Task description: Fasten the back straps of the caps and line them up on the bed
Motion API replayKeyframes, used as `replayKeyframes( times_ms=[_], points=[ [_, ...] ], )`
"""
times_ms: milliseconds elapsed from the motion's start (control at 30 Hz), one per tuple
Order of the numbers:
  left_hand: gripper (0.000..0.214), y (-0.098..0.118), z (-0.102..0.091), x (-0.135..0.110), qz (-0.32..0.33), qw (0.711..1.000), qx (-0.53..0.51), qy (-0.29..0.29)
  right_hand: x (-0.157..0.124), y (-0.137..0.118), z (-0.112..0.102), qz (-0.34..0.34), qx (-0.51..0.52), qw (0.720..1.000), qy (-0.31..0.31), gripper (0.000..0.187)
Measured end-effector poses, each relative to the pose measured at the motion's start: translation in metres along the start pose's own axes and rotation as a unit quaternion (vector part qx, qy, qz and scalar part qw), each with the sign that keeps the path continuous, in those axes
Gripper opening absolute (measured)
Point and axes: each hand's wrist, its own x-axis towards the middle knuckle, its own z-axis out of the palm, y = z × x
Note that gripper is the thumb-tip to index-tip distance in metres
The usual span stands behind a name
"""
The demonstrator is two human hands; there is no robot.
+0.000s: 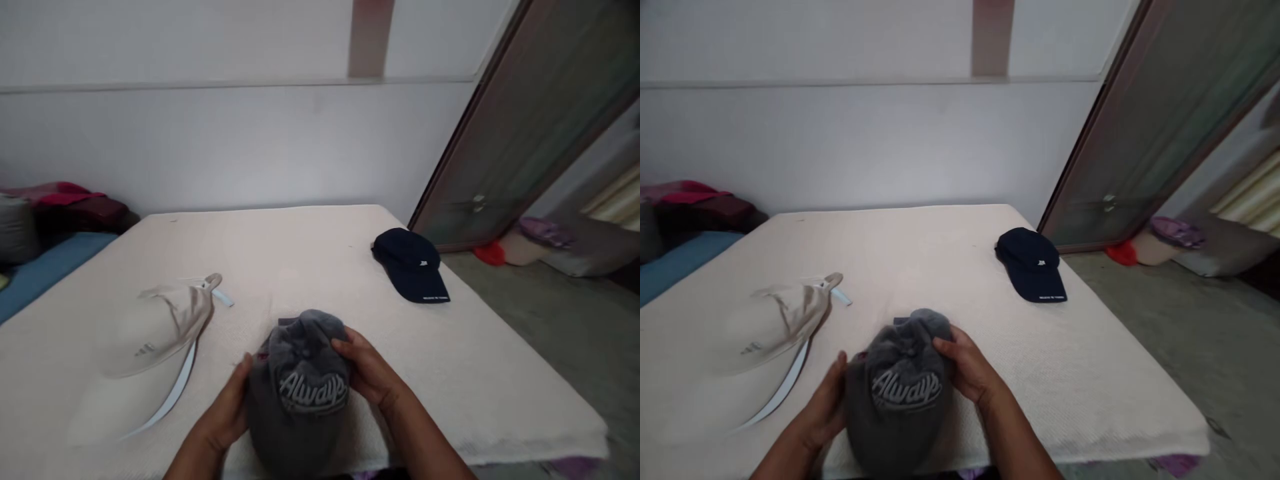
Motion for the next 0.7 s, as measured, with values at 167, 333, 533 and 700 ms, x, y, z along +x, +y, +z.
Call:
replayKeyframes(
  times_ms=[167,333,533,700],
  points=[
    [0.010,0.012,0.008,0.014,0.026,0.996,-0.045,0.067,-0.016,0.008,0.000,0.063,-0.001,0.994,-0.094,0.041],
    [0.016,0.014,0.004,0.012,0.072,0.997,-0.016,-0.002,-0.018,0.006,-0.009,0.073,0.000,0.989,-0.127,0.047],
    [0.015,0.008,0.009,0.006,0.063,0.997,0.014,-0.044,-0.005,-0.006,-0.010,0.000,0.037,0.995,-0.094,0.036],
    [0.018,0.006,0.013,0.010,-0.011,0.999,0.044,-0.015,0.010,-0.006,-0.006,-0.043,0.059,0.997,-0.036,0.029]
  ],
)
